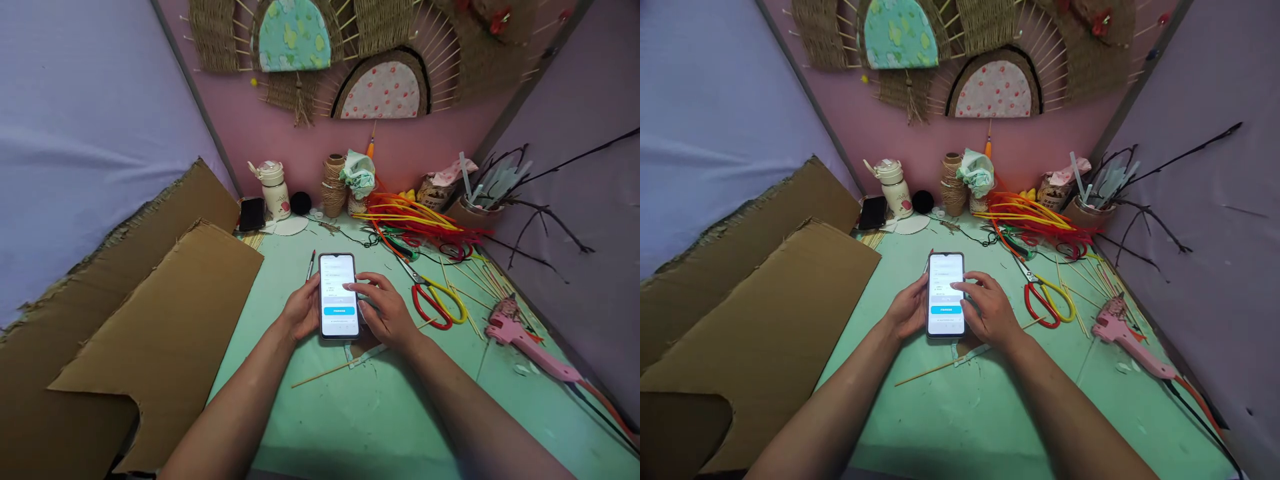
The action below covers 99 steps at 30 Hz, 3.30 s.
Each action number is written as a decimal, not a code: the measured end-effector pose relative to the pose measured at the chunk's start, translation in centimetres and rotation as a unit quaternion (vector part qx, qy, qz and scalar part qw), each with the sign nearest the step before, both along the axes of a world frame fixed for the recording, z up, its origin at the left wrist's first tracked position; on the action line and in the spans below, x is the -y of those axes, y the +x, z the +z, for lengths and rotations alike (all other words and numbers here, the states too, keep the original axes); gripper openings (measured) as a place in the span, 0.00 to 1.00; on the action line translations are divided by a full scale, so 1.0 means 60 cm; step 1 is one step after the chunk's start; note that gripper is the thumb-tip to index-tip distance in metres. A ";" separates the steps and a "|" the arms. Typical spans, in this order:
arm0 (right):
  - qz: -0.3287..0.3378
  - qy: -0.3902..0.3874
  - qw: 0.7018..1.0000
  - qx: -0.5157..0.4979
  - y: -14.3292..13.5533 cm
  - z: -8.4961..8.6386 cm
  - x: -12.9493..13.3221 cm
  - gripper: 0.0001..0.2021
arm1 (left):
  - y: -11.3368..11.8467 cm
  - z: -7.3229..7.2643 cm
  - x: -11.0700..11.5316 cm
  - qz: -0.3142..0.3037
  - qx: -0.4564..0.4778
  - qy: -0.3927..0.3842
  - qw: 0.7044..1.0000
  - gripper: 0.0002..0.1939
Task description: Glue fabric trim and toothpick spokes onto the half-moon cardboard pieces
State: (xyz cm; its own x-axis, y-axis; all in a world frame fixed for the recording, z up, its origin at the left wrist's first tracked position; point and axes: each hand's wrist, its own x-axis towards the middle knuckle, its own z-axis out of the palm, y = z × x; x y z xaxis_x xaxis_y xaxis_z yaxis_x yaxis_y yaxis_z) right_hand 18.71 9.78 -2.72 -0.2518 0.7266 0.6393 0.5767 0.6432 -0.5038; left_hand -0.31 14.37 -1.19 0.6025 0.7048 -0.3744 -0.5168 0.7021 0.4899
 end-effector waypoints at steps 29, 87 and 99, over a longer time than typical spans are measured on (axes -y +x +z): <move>0.006 0.030 0.999 0.014 0.000 -0.002 0.004 0.18 | -0.006 -0.003 -0.002 -0.016 0.010 -0.006 1.000 0.26; 0.000 0.041 0.999 0.023 -0.005 0.005 0.009 0.16 | -0.003 0.007 0.000 -0.006 -0.014 -0.016 1.000 0.26; -0.013 0.043 0.999 0.019 -0.002 0.000 0.006 0.16 | -0.001 0.001 -0.001 0.010 -0.012 -0.019 1.000 0.25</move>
